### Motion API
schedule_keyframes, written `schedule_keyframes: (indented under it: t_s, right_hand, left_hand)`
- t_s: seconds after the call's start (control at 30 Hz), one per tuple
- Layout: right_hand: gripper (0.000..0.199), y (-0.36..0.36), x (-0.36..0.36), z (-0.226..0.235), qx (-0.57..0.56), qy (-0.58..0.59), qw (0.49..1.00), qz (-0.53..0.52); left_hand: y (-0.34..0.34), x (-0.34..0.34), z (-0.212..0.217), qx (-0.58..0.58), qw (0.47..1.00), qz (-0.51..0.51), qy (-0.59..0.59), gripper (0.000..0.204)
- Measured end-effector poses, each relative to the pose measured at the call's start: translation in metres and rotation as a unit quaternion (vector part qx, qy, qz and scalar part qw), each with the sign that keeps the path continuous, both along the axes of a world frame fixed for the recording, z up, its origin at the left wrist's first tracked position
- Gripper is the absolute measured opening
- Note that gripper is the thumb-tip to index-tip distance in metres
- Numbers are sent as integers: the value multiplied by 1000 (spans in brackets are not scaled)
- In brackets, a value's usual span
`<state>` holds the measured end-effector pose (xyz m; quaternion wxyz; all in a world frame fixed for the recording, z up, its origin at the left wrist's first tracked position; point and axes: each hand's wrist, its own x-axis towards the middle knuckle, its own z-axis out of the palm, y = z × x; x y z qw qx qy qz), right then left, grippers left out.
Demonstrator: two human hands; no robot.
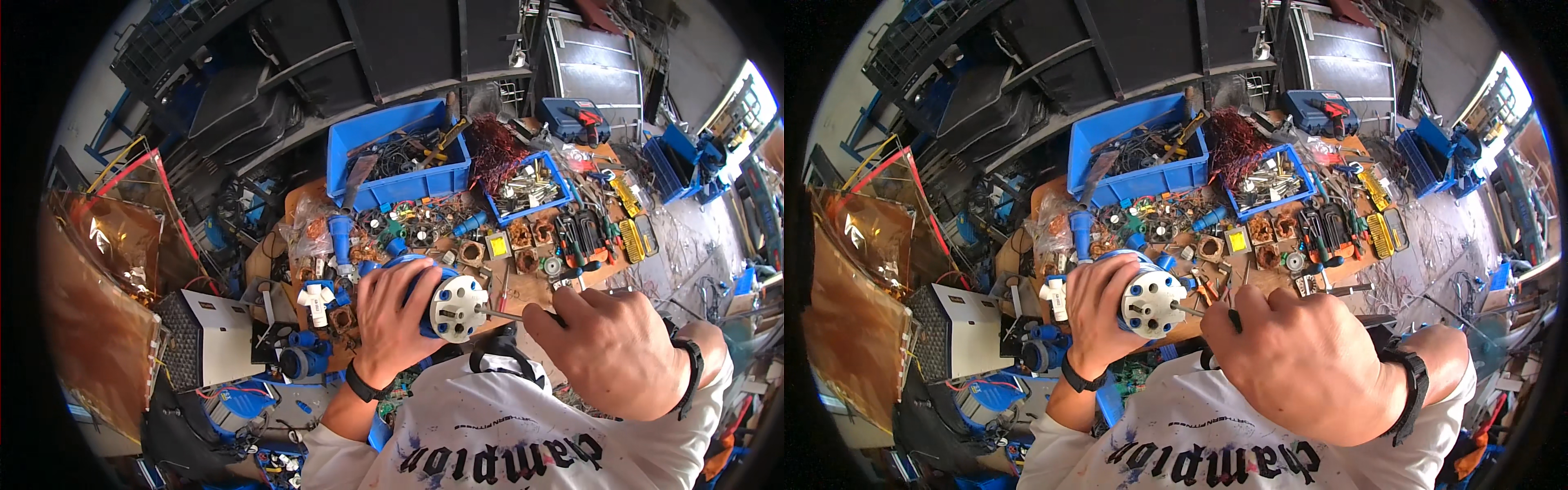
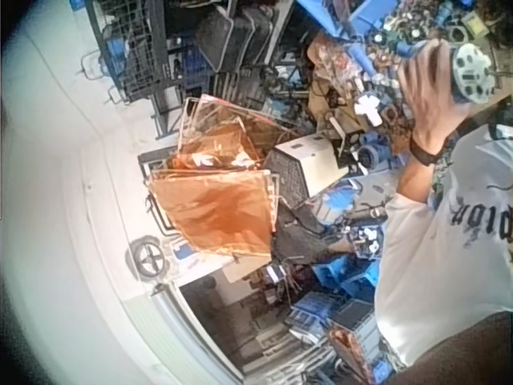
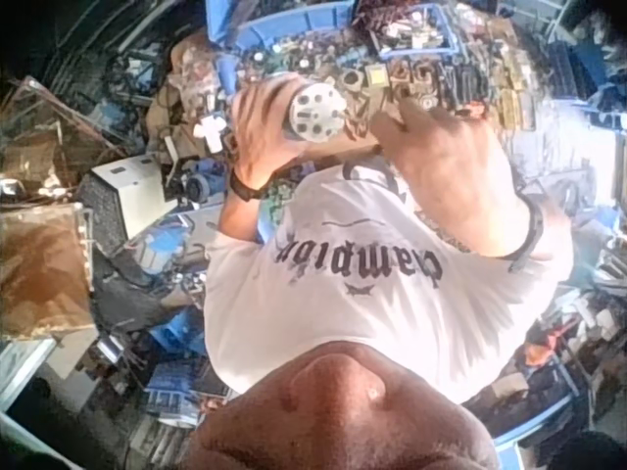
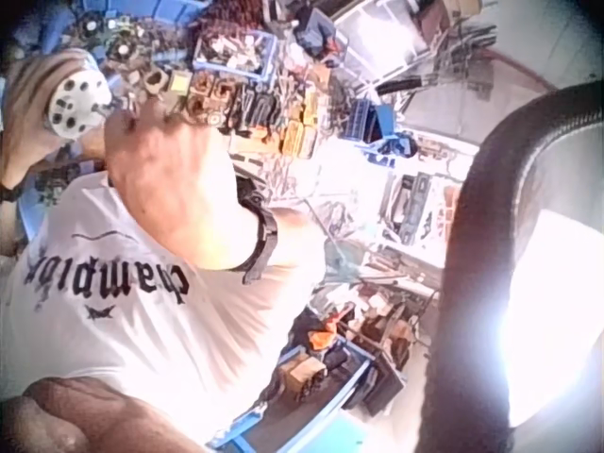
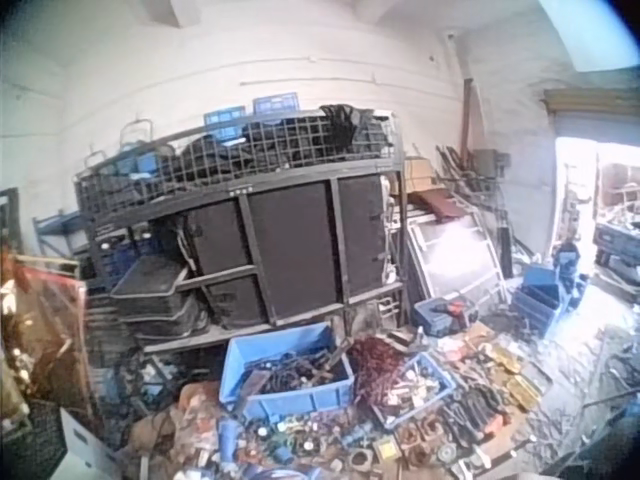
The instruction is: The person uses a screwdriver to tighten screws on a white plastic component attached to a blue cylindrical housing. They repeatedly rotate the housing and adjust the screws, occasionally separating the blue housing from the white component to inspect the interior before reassembling them.
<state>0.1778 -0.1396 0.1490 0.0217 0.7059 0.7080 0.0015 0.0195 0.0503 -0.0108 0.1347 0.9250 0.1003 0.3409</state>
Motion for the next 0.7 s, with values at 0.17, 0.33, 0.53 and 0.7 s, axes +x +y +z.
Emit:
schedule_keyframes:
  t_s: [0.17,0.33,0.53,0.7]
  right_hand:
    - [20,-8,-3,0,37,-32,999,-5]
    - [26,-17,2,14,64,-17,998,-25]
    - [27,-28,6,25,112,38,992,-40]
    - [27,-20,5,19,77,38,996,-23]
  left_hand:
    - [0,3,3,-12,1000,-2,0,83]
    - [0,-8,-1,-21,1000,21,-8,85]
    - [-1,-6,7,-17,1000,8,-9,81]
    - [-6,-9,12,12,1000,8,-13,73]
